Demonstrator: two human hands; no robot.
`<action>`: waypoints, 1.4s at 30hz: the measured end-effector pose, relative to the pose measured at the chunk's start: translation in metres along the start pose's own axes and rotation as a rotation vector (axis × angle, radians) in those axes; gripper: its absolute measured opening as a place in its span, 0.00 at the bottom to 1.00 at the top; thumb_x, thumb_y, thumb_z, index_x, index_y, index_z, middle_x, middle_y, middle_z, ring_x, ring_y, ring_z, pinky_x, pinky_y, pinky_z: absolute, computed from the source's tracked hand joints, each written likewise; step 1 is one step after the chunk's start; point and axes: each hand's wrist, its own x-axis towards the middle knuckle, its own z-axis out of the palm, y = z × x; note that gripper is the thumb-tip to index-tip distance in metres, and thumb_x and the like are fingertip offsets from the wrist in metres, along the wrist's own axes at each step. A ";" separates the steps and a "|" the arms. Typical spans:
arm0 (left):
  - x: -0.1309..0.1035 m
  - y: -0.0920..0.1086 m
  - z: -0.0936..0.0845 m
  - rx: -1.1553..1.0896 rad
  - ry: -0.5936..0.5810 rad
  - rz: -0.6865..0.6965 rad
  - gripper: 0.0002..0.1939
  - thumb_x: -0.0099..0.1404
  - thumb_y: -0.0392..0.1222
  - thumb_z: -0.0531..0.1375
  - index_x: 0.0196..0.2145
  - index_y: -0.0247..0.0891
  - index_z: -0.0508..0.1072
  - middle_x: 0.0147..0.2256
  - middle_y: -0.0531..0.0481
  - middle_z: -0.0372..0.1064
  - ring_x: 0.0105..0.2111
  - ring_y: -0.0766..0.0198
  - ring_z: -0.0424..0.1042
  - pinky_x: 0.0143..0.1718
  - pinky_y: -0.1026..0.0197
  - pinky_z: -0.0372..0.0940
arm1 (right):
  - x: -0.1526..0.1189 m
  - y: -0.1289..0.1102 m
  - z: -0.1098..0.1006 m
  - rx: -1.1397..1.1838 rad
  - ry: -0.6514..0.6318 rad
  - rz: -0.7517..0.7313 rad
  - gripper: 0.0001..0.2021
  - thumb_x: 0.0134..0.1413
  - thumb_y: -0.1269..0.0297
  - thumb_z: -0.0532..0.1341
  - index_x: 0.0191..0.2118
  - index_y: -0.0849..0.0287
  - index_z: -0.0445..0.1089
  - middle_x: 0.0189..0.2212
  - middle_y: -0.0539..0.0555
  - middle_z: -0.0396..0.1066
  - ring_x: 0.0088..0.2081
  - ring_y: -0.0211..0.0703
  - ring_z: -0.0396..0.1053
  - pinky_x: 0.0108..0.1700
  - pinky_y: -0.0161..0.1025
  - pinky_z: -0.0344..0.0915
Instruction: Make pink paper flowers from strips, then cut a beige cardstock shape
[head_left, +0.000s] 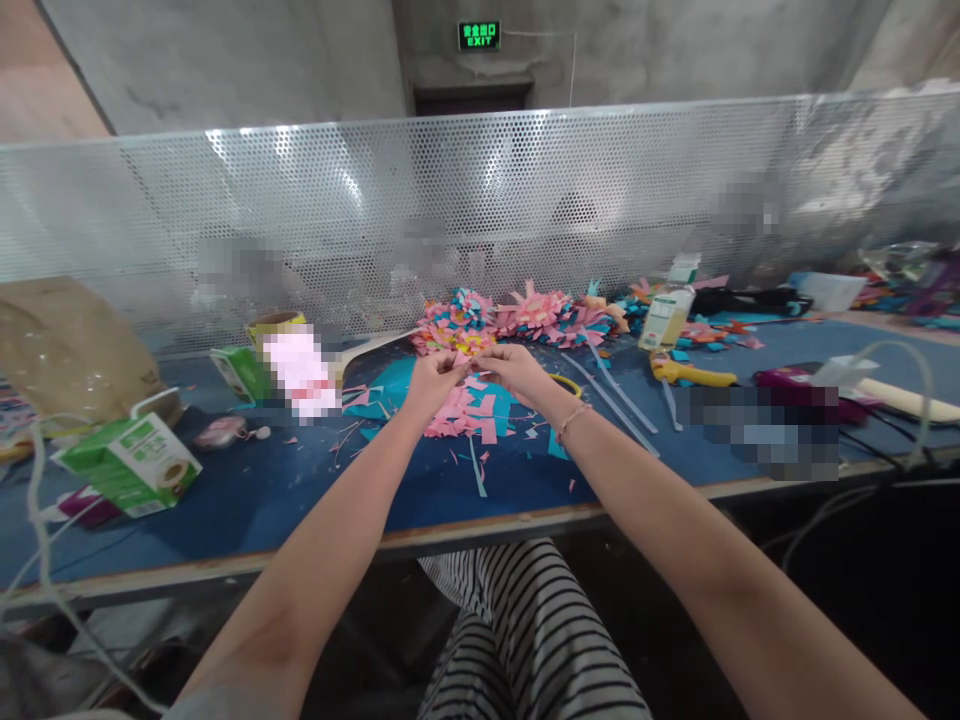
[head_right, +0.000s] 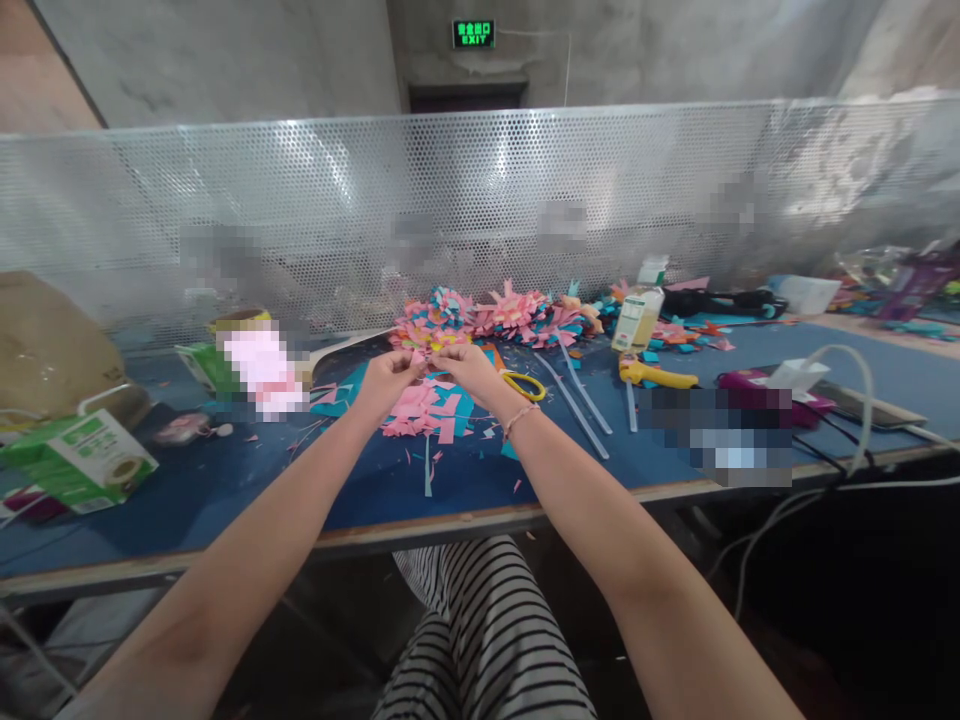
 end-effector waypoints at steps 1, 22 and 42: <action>0.000 0.001 0.000 -0.002 0.000 0.001 0.13 0.46 0.47 0.65 0.20 0.35 0.68 0.19 0.55 0.62 0.23 0.69 0.63 0.29 0.63 0.64 | 0.000 0.000 0.000 -0.003 0.003 -0.005 0.12 0.30 0.59 0.69 0.22 0.62 0.71 0.23 0.50 0.70 0.29 0.35 0.67 0.34 0.35 0.65; 0.000 0.000 0.001 -0.051 0.003 -0.068 0.13 0.45 0.47 0.66 0.22 0.35 0.69 0.22 0.54 0.65 0.25 0.68 0.65 0.29 0.63 0.65 | -0.002 -0.002 -0.002 0.052 -0.007 0.000 0.14 0.28 0.57 0.69 0.22 0.61 0.70 0.25 0.51 0.72 0.32 0.39 0.70 0.34 0.35 0.65; -0.003 0.001 0.003 -0.209 -0.078 -0.210 0.21 0.38 0.48 0.70 0.25 0.32 0.70 0.21 0.51 0.68 0.23 0.68 0.69 0.32 0.60 0.67 | 0.001 0.002 -0.002 -0.297 -0.041 -0.159 0.13 0.41 0.54 0.62 0.30 0.60 0.71 0.27 0.51 0.70 0.29 0.36 0.66 0.30 0.34 0.64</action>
